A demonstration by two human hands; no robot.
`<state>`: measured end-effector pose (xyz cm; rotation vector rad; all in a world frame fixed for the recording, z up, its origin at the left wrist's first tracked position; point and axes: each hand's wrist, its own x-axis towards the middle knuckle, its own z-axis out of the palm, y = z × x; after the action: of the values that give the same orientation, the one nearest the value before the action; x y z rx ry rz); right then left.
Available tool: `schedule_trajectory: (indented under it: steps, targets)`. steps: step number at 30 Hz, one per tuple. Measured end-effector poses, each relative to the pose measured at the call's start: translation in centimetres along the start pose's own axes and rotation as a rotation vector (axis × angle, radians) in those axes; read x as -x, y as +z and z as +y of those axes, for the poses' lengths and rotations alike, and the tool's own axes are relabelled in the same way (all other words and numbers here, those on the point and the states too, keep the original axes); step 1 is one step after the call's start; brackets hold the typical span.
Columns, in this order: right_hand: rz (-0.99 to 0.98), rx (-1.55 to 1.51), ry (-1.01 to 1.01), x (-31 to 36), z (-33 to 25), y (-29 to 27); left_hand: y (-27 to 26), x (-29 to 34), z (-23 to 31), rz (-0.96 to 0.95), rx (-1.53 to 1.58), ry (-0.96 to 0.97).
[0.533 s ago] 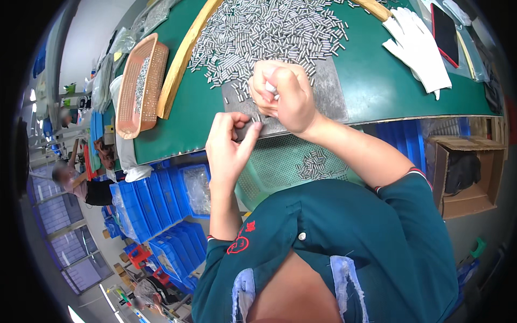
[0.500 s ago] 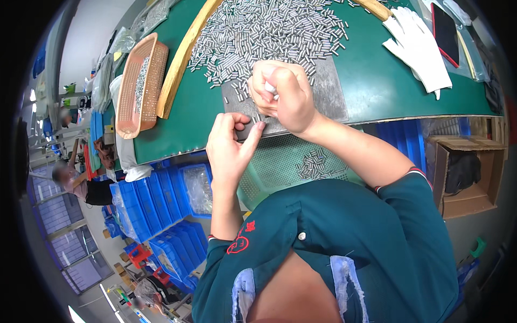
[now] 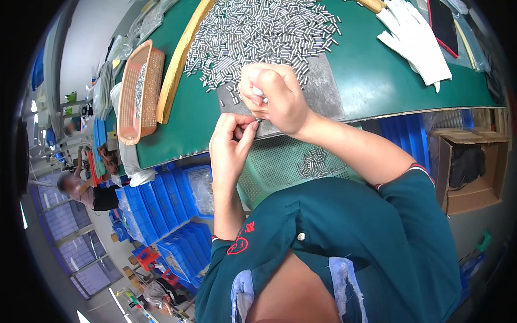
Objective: The person sorts small metal pins by hand, moving them from a large pile into a smaller plastic basket.
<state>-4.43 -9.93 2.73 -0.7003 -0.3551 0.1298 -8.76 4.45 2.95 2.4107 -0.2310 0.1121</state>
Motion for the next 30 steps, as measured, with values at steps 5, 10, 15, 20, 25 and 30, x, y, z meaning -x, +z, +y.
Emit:
schedule_trajectory:
  steps: [5, 10, 15, 20, 25, 30]
  targets:
    - [0.035, 0.024, -0.001, 0.0, 0.0, 0.4, -0.2, -0.2, 0.2, -0.026, -0.003, -0.013]
    - [0.044, -0.013, 0.000, -0.1, -0.2, 0.2, -0.2, -0.6, 0.4, -0.057, 0.002, -0.059]
    - [0.043, -0.043, 0.014, -0.1, -0.1, 0.3, -0.6, -0.7, 0.5, -0.111, 0.025, -0.142]
    - [-0.050, 0.132, -0.040, 0.1, 0.1, 0.0, -0.7, -1.2, 0.6, -0.131, 0.022, -0.122]
    - [-0.158, 0.221, -0.038, -0.3, 0.1, 0.4, -0.5, -0.9, 0.7, -0.124, -0.005, -0.105]
    - [-0.019, 0.029, 0.012, -0.1, 0.0, -0.4, -0.5, 0.0, 0.4, -0.064, -0.054, -0.042]
